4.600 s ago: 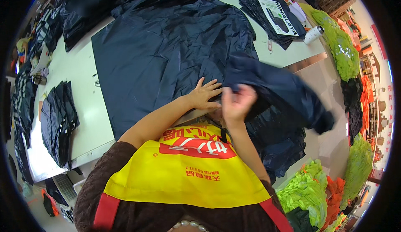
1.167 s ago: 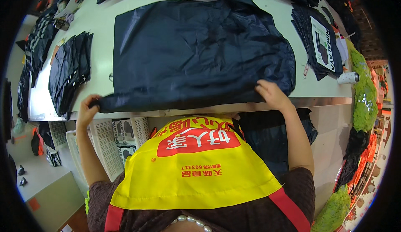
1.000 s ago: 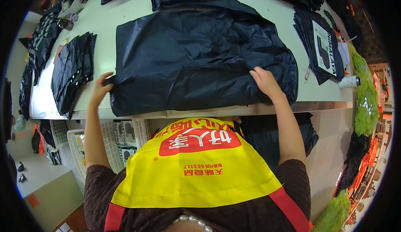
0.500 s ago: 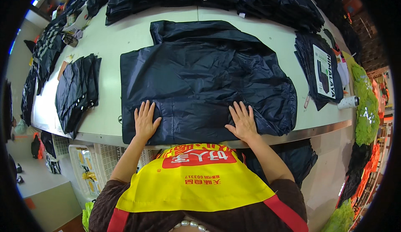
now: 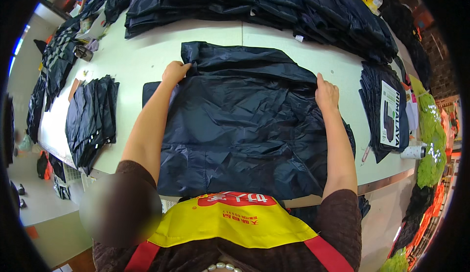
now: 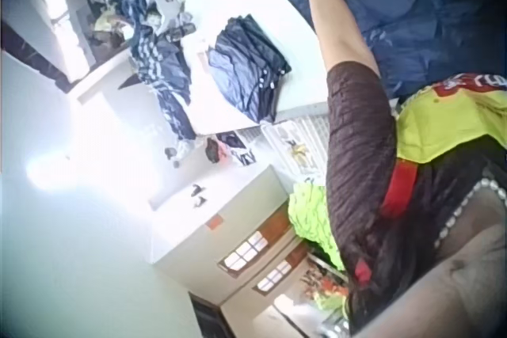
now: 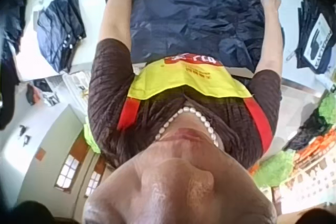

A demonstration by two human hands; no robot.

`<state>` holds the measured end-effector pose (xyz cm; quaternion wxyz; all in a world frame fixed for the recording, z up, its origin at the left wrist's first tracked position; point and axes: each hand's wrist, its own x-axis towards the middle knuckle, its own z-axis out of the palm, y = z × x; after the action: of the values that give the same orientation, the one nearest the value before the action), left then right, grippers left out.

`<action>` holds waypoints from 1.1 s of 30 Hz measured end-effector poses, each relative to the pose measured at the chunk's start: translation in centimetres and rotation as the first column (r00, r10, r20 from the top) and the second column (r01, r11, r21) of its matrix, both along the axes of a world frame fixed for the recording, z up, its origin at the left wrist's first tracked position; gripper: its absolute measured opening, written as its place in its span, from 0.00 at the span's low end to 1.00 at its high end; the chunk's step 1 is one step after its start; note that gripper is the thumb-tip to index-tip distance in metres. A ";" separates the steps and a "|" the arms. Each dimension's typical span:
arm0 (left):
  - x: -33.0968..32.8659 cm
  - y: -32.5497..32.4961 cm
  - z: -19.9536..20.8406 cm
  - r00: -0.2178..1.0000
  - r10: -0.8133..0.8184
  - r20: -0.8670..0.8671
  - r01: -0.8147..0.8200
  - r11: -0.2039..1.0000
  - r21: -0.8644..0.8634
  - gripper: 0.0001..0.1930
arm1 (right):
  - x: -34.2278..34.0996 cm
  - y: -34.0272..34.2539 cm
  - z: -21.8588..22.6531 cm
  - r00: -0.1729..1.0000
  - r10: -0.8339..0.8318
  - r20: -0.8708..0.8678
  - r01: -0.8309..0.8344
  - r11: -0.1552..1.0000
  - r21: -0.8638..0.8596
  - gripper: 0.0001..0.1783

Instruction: The person folds a dark jacket on a table, aligns the edges, and places it into a small black pouch. They then remove the jacket from the pouch, unfold it, and repeat the folding process before placing it back into the pouch.

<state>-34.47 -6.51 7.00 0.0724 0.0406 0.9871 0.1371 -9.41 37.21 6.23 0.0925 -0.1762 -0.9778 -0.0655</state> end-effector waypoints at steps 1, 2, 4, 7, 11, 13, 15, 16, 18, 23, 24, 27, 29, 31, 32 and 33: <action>-2.8 -1.0 -3.0 0.993 -0.084 -0.080 0.083 0.996 -0.017 0.23 | -1.1 1.1 -0.5 0.997 -0.043 0.071 0.049 0.996 -0.074 0.21; -5.2 -1.9 -4.8 0.972 -0.173 -0.156 0.169 0.985 -0.040 0.21 | -1.5 2.0 -1.0 0.985 -0.087 0.147 0.108 0.984 -0.141 0.18; -6.4 -0.1 1.2 0.985 -0.162 -0.059 0.171 0.876 0.451 0.12 | 0.3 3.9 -1.6 0.981 -0.071 -0.179 0.047 0.990 -0.136 0.13; -5.5 -2.1 10.9 0.984 0.062 0.169 -0.156 -0.169 0.973 0.09 | 0.9 3.5 -0.1 0.900 0.039 -0.435 -0.086 0.992 -0.089 0.15; 4.0 -6.3 12.7 0.945 0.173 -0.279 0.275 0.045 0.960 0.11 | 4.1 1.6 1.7 0.760 0.348 -0.549 -0.340 0.933 0.119 0.19; 9.1 -9.2 9.4 0.983 0.101 -0.157 0.167 -0.104 0.981 0.12 | 6.4 0.3 1.3 0.773 0.451 -0.447 -0.447 0.886 0.121 0.19; 12.4 -16.0 0.3 0.943 0.332 0.001 -0.140 0.395 0.908 0.13 | 8.1 -1.5 0.3 0.793 0.572 -0.209 -0.594 0.802 -0.057 0.19; 15.1 -14.4 -0.7 0.876 0.442 0.193 -0.326 0.249 0.912 0.13 | 8.6 -2.6 -0.1 0.827 0.540 -0.159 -0.562 0.808 -0.178 0.18; 18.2 -15.5 -3.1 0.894 0.324 0.310 -0.408 0.301 0.862 0.13 | 8.6 -3.0 0.2 0.876 0.482 0.024 -0.445 0.828 -0.342 0.19; 17.3 -16.4 -2.6 0.842 0.212 0.496 -0.533 0.186 0.825 0.23 | 1.7 -7.3 5.0 0.874 0.444 -0.199 -0.487 0.796 -0.360 0.19; 15.8 -16.4 -1.8 0.852 0.151 0.502 -0.523 0.298 0.798 0.28 | -0.3 -8.4 4.7 0.784 0.540 -0.305 -0.610 0.760 -0.222 0.18; 11.1 -15.0 -0.9 0.831 0.273 0.484 -0.553 0.501 0.666 0.25 | -4.4 -8.4 2.3 0.761 0.648 -0.045 -0.624 0.711 -0.325 0.18; 10.7 -12.1 1.5 0.925 0.084 0.369 -0.354 0.540 0.764 0.17 | -5.8 -7.5 0.5 0.762 0.646 -0.050 -0.622 0.707 -0.336 0.14; 8.4 -13.4 1.8 0.871 -0.035 0.490 -0.492 -0.069 0.868 0.15 | -6.6 -6.7 -1.2 0.808 0.576 -0.125 -0.579 0.736 -0.349 0.10; 8.1 -12.6 1.7 0.850 -0.026 0.526 -0.516 -0.242 0.822 0.14 | -7.3 -6.8 -2.0 0.804 0.569 -0.172 -0.593 0.747 -0.300 0.06; 8.5 -11.2 1.3 0.755 0.144 0.639 -0.581 -0.304 0.755 0.17 | -7.4 -6.9 -3.0 0.821 0.542 -0.177 -0.570 0.771 -0.284 0.06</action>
<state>-25.98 -17.72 8.34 0.1130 -0.2565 0.4642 0.8402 -16.77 30.26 3.21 0.1190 0.1057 -0.9781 0.1342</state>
